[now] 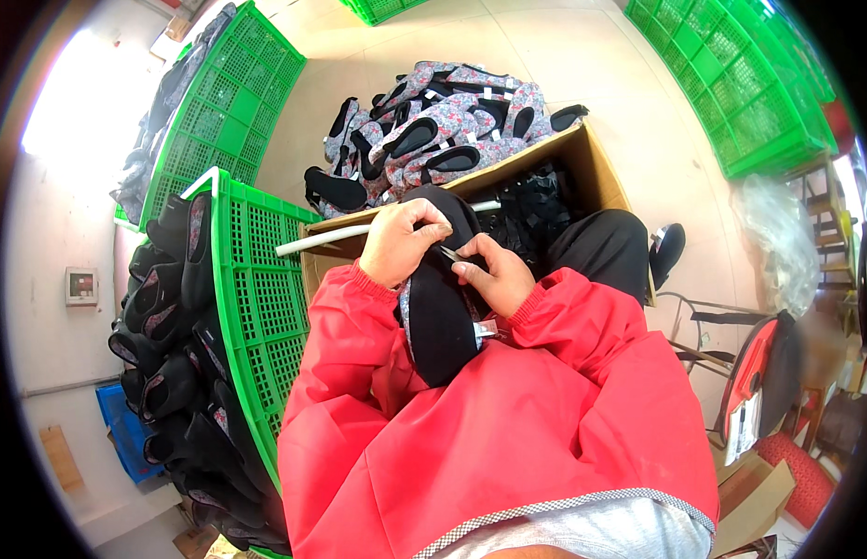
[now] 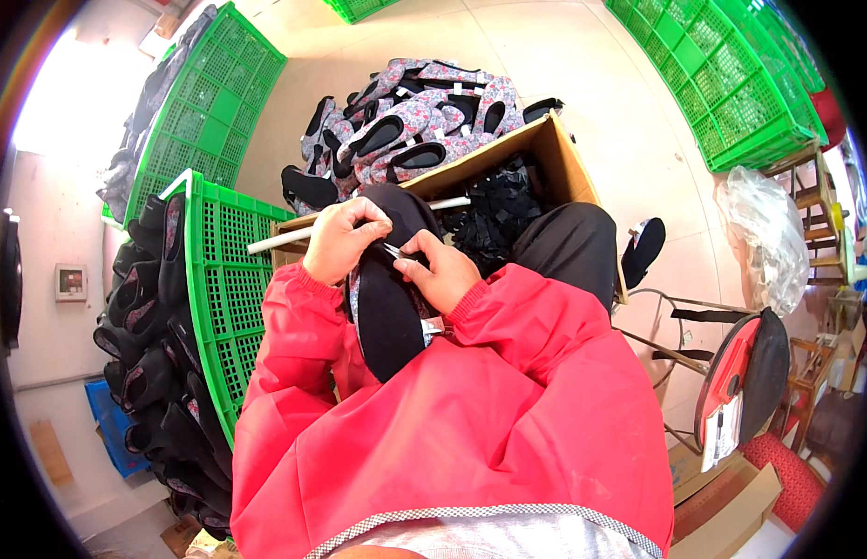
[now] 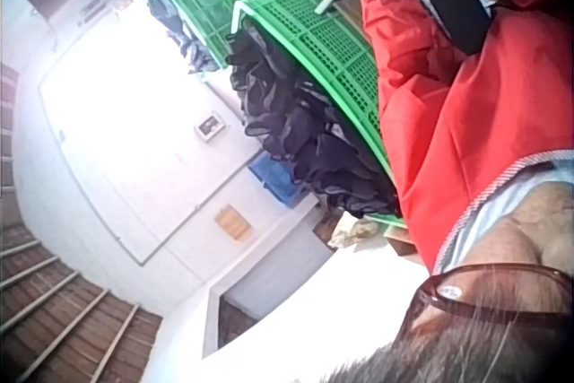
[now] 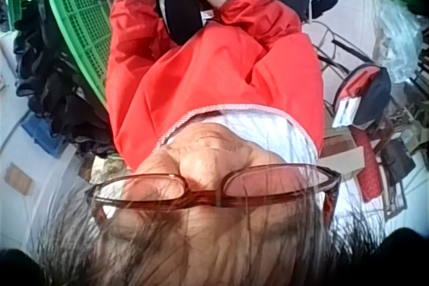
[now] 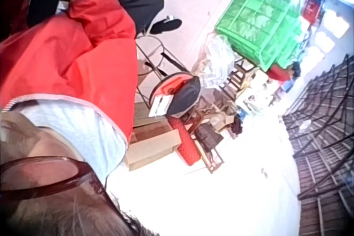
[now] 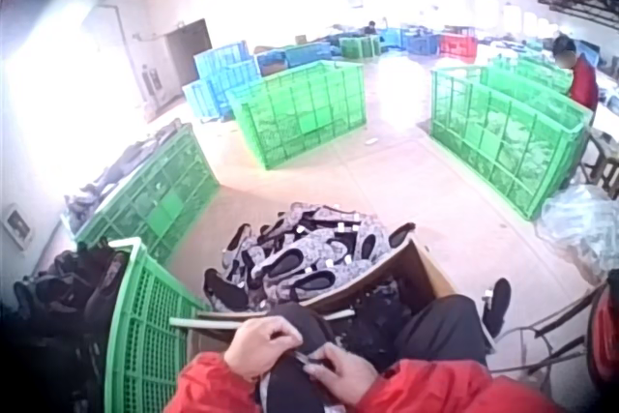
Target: The person sits on the floor and sews the upper fabric to the sole of a slipper using a needle and thread. They repeatedly pick up slippers from a cardboard box, stitch the edges, and place the finished items into a green plastic crate.
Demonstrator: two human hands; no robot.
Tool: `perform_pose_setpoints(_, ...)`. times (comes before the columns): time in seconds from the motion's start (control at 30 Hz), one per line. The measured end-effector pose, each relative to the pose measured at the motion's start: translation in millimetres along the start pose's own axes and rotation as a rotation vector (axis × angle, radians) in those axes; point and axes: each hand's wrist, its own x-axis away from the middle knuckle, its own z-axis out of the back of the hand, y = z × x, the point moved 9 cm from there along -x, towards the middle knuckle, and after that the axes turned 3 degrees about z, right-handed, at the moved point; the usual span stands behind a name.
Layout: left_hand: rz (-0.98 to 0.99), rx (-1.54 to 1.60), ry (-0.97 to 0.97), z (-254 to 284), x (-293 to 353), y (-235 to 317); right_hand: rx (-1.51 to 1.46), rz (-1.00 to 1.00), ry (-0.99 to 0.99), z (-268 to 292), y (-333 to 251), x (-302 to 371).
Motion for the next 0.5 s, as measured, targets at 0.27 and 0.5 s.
perform_pose_setpoints(0.27, 0.026, 0.022, 0.022, -1.9, -2.0, -3.6, 0.002, -0.005, 0.019, -0.9, 2.7, -1.7)
perform_pose_setpoints(0.5, 0.047, 0.036, 0.036, -3.6, -2.0, -5.7, 0.029, 0.011, 0.038, 1.1, 3.7, 1.0)
